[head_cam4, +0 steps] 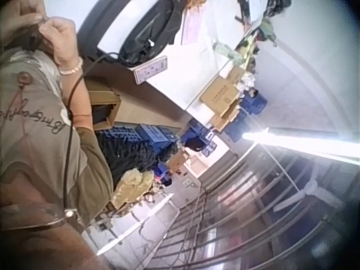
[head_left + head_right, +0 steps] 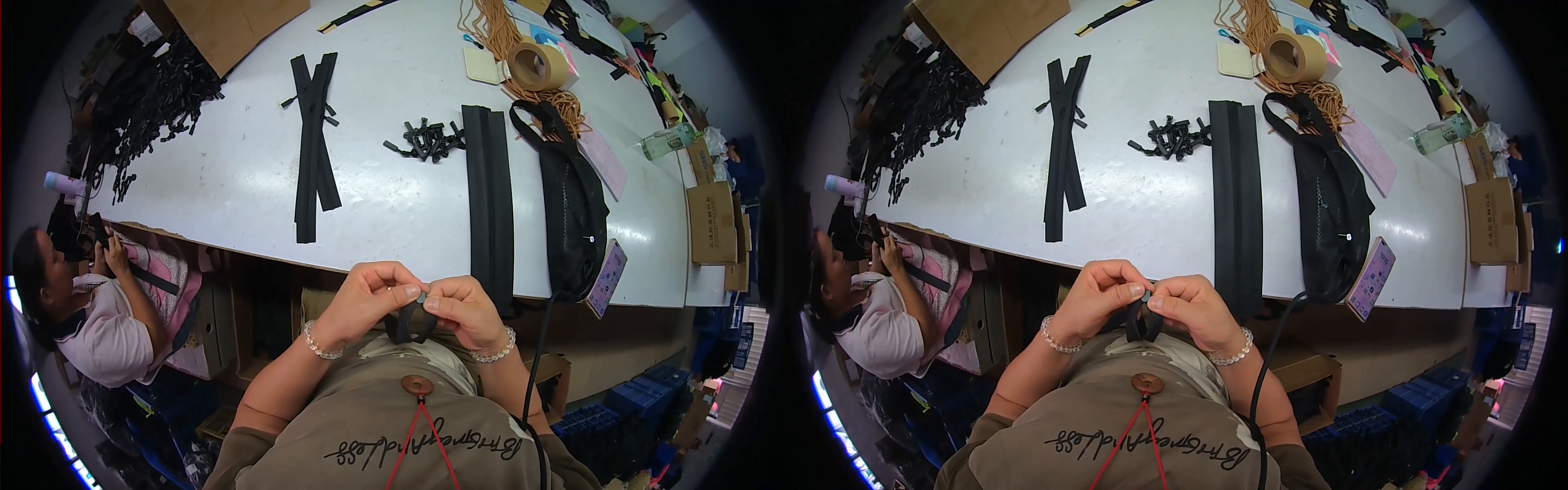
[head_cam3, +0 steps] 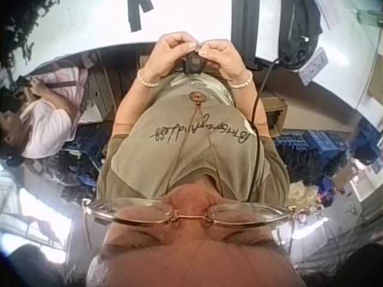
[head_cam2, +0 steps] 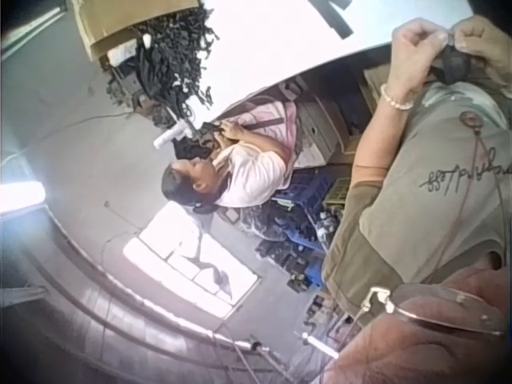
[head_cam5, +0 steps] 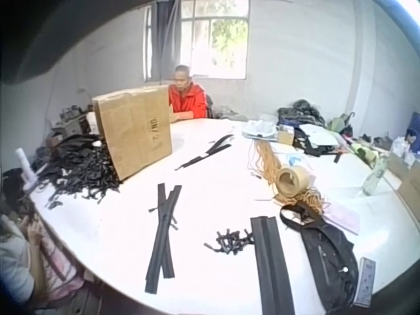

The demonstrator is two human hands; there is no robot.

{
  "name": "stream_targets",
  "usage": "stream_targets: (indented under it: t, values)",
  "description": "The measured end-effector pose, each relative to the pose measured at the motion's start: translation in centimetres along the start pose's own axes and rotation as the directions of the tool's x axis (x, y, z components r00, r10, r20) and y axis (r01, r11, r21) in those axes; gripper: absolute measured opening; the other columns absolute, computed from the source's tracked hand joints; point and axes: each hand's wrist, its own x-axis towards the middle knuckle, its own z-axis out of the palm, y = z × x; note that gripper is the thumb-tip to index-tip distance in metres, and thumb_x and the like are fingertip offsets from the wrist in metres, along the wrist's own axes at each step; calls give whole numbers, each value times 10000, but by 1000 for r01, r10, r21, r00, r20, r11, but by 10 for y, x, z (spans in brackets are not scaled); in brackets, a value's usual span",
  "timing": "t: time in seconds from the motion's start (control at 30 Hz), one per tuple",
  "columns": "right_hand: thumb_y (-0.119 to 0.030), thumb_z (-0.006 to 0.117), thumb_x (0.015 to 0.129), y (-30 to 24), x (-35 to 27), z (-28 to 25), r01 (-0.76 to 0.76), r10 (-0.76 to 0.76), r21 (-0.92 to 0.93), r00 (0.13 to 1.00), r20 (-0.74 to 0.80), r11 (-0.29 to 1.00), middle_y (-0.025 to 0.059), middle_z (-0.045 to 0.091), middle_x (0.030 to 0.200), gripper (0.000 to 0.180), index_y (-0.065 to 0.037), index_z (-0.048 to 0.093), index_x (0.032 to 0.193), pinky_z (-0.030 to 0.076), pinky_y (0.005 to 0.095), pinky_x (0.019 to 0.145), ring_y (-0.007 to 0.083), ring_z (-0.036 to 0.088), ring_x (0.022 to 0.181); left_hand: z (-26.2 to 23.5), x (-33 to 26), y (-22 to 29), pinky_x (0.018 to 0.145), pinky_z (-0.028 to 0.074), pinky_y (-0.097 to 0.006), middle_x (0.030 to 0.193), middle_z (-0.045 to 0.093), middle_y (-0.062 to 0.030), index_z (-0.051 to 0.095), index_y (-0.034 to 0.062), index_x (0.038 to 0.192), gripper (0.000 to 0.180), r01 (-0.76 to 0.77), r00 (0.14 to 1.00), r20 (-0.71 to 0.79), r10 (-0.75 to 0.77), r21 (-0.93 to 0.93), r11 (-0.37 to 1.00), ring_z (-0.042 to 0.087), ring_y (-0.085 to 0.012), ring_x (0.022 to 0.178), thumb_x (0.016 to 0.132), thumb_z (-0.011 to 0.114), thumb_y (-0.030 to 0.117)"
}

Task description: Manual assembly of plastic components onto cord loops to create zipper pull extensions.

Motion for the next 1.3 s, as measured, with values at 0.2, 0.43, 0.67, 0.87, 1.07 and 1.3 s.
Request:
stream_targets:
  t: [0.2, 0.43, 0.67, 0.87, 1.07, 1.3]
  values:
    - [-110, 568, 883, 11, -4, 9, 192, -258, -315, 949, -184, 930, -75, 434, 595, 192, -32, 559, 707, 281, 183, 482, 19, 345, 537, 7, -1, 0, 721, 493, -219, 842, 649, -60, 624, -19, 885, 82, -95, 990, -101, 95, 9, 995, 594, -83, 767, 850, 604, 52]
    - [-52, 578, 854, 15, -8, 17, 314, -468, -503, 858, -213, 805, -26, 460, 638, 155, 5, 534, 716, 297, 202, 502, 40, 372, 568, 10, 0, -13, 706, 458, -189, 878, 641, -36, 624, -11, 924, 84, -249, 959, -107, 261, 117, 961, 560, -49, 789, 859, 590, 30]
    - [-14, 570, 835, 18, -8, 23, 394, -606, -600, 771, -195, 696, 3, 463, 650, 120, 17, 534, 724, 306, 216, 506, 62, 386, 569, 10, -4, -11, 710, 447, -186, 880, 631, -28, 618, -6, 937, 89, -280, 957, -41, 286, 106, 954, 544, -42, 790, 865, 584, 34]
    - [-21, 559, 851, 16, -9, 26, 369, -577, -577, 784, -228, 729, -3, 466, 656, 126, 18, 540, 733, 314, 210, 512, 55, 383, 575, 10, -8, -11, 709, 455, -187, 884, 627, -24, 623, -6, 929, 94, -261, 961, -55, 270, 137, 956, 541, -36, 798, 838, 615, 15]
    - [-29, 554, 860, 17, -7, 21, 372, -550, -542, 808, -211, 754, 2, 483, 705, 104, 22, 541, 770, 331, 202, 532, 50, 404, 603, 16, -11, -7, 716, 472, -175, 894, 579, -12, 595, -8, 964, 213, -255, 958, -118, 260, 53, 965, 541, -39, 810, 768, 666, -52]
    - [4, 615, 823, 17, -2, 24, 384, -526, -436, 807, -270, 814, 30, 592, 852, 105, 41, 597, 920, 459, 190, 687, 70, 558, 755, 15, -7, -7, 729, 475, -175, 897, 564, -11, 554, 1, 991, 273, -216, 964, -154, 219, 38, 976, 541, -40, 797, 750, 661, -71]
